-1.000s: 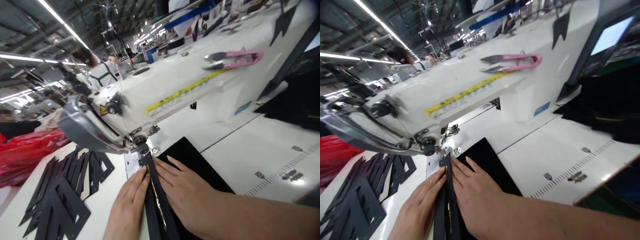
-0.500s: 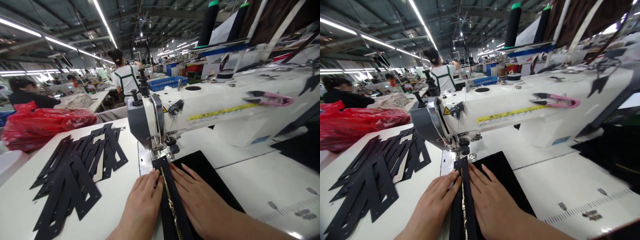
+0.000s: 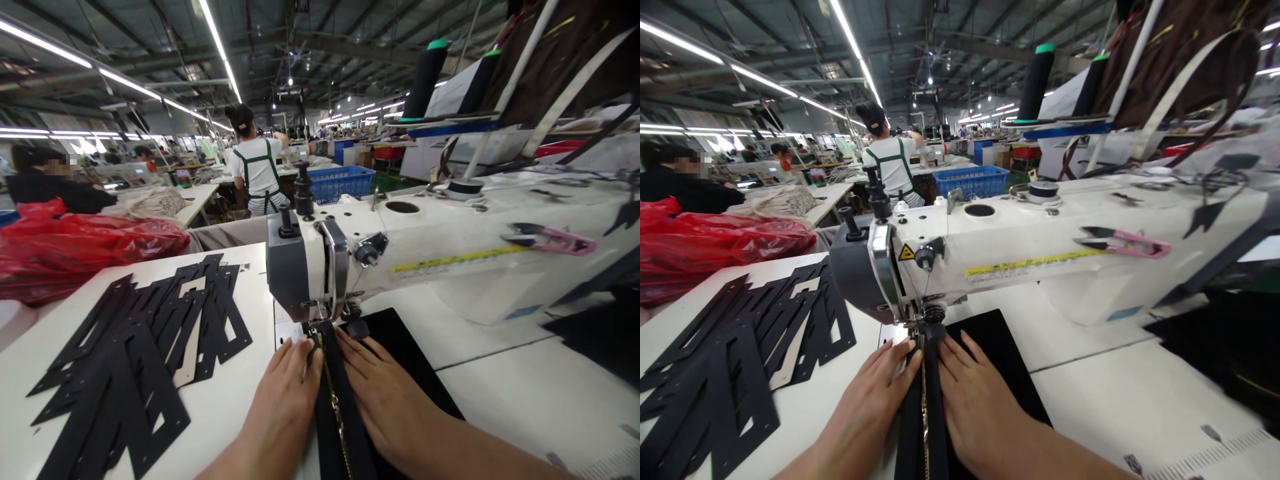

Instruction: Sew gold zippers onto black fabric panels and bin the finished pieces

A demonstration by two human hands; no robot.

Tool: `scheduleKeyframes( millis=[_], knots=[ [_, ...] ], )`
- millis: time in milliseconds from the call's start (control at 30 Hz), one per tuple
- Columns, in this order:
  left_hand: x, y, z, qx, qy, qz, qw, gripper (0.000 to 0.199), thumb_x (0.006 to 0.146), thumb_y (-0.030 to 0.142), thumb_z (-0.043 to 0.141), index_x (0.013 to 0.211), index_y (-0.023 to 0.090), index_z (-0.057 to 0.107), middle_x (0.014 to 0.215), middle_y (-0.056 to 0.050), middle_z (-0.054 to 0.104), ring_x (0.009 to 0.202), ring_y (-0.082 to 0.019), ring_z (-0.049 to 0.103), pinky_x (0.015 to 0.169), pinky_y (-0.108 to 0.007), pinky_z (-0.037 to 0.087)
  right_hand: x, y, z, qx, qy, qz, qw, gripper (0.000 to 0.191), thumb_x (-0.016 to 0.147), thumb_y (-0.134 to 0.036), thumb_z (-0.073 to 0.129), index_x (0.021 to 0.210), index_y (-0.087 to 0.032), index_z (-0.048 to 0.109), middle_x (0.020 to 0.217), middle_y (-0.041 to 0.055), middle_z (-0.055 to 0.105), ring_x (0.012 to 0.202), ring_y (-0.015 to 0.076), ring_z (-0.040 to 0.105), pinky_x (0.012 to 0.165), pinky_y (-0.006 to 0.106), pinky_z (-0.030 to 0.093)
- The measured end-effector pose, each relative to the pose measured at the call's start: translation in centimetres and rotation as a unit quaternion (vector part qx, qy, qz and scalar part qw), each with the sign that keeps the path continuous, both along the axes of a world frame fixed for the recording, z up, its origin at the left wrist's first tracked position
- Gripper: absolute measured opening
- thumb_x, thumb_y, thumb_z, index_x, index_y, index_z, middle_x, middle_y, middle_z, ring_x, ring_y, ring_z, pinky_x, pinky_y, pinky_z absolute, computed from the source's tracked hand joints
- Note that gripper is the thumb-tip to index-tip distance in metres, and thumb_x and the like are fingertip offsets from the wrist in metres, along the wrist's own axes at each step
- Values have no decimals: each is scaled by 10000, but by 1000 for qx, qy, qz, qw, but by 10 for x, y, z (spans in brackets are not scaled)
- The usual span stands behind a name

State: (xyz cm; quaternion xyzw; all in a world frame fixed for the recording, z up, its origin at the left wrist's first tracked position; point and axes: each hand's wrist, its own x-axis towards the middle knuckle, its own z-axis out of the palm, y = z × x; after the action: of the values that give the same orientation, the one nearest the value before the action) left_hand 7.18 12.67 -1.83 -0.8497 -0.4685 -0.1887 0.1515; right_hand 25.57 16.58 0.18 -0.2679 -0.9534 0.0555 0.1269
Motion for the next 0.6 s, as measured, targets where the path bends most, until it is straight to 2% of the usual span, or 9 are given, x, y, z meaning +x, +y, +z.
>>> scheduleKeyframes(
  millis=[200, 367, 600],
  knots=[
    [-4, 3, -8, -15, -12, -2, 1000, 466, 791, 48, 356, 1252, 86, 420, 1205, -170, 515, 1157, -274, 455, 926, -447, 445, 0, 6, 0, -8, 11, 11, 1000, 570, 782, -87, 398, 1350, -116, 367, 1383, 143, 371, 1301, 247, 287, 1053, 475, 271],
    [-6, 2, -12, -9, -5, -5, 1000, 416, 832, 72, 339, 1233, 94, 445, 1218, -175, 505, 1156, -283, 454, 908, -448, 462, 2, 8, -2, -24, -10, 32, 999, 591, 768, -118, 423, 1356, -110, 360, 1372, 153, 385, 1303, 263, 279, 1053, 480, 262],
    [-6, 5, -4, 2, 29, -4, 1000, 355, 867, 72, 307, 1150, 88, 520, 1141, -165, 554, 1062, -268, 522, 865, -414, 499, 1, 7, -4, -50, 20, -3, 999, 557, 834, -133, 379, 1384, -119, 294, 1417, 128, 315, 1326, 236, 228, 1061, 480, 233]
  ],
)
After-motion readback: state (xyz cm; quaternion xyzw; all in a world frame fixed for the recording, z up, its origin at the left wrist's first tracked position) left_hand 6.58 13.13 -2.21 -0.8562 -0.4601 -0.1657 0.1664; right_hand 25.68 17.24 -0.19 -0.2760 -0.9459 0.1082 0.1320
